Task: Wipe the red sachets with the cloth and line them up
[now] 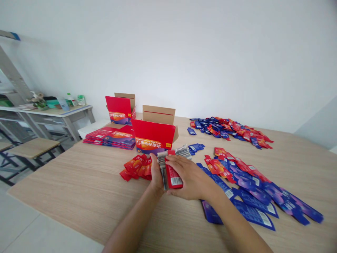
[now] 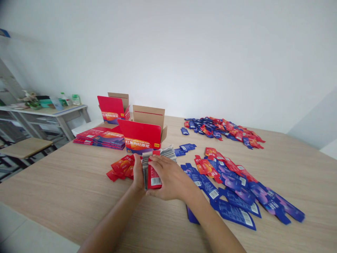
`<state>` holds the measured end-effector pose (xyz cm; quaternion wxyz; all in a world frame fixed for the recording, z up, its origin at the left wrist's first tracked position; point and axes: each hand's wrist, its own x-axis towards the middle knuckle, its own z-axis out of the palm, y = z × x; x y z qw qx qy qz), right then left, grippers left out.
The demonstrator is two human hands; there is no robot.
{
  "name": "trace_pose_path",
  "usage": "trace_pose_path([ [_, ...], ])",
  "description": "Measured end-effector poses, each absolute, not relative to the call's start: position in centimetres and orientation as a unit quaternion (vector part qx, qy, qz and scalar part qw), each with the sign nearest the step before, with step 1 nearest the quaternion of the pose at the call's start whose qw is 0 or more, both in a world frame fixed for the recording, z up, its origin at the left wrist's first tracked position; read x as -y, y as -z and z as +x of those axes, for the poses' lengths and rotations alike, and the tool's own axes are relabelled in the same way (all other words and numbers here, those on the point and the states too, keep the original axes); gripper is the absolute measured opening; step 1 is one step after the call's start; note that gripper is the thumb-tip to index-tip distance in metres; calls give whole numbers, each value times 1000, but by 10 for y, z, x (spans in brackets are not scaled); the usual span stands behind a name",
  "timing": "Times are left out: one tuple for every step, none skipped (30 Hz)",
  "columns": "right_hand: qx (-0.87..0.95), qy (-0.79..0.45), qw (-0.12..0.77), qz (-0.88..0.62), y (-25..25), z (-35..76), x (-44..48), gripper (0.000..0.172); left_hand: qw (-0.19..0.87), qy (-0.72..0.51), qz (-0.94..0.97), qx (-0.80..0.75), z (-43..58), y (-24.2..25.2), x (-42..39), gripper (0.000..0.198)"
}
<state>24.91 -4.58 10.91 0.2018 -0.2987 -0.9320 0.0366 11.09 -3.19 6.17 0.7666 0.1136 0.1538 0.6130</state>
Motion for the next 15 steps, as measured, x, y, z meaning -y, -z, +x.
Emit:
trace_pose_path([
  [933,-54,203,-293,-111,250,47,93,758,-623,108,-161,109,-63,32,77],
  [934,-73,204,-286,-113,250,48,93,749,-633,102,-168,107,-65,32,77],
  [935,-91,204,-277,-114,250,50,93,741,-641,98,-174,104,-67,32,76],
  [936,-107,200,-270,-115,249,51,93,734,-648,95,-178,102,-69,31,75],
  [937,-119,195,-264,-115,249,53,94,729,-654,94,-180,99,-70,31,75],
  [938,-125,190,-261,-114,248,54,94,726,-657,92,-179,97,-72,30,74],
  [938,-127,187,-261,-113,248,55,94,725,-659,89,-178,96,-72,30,73],
  [939,-125,187,-262,-112,247,56,93,726,-660,87,-175,95,-73,30,73],
  [939,-117,188,-264,-111,247,56,90,729,-657,86,-172,95,-72,30,73],
  [939,-104,190,-266,-109,246,56,87,732,-654,89,-169,97,-72,31,74],
  [940,-88,191,-269,-108,246,56,85,734,-652,95,-166,98,-71,32,74],
  [940,-72,190,-273,-108,245,55,84,734,-652,102,-163,100,-70,33,73],
  [941,-57,188,-276,-107,243,54,84,733,-653,110,-159,101,-69,33,72],
  [941,-45,185,-280,-107,241,54,86,730,-655,115,-156,102,-69,33,72],
  [941,-39,183,-282,-106,239,53,89,728,-658,118,-153,102,-68,33,71],
])
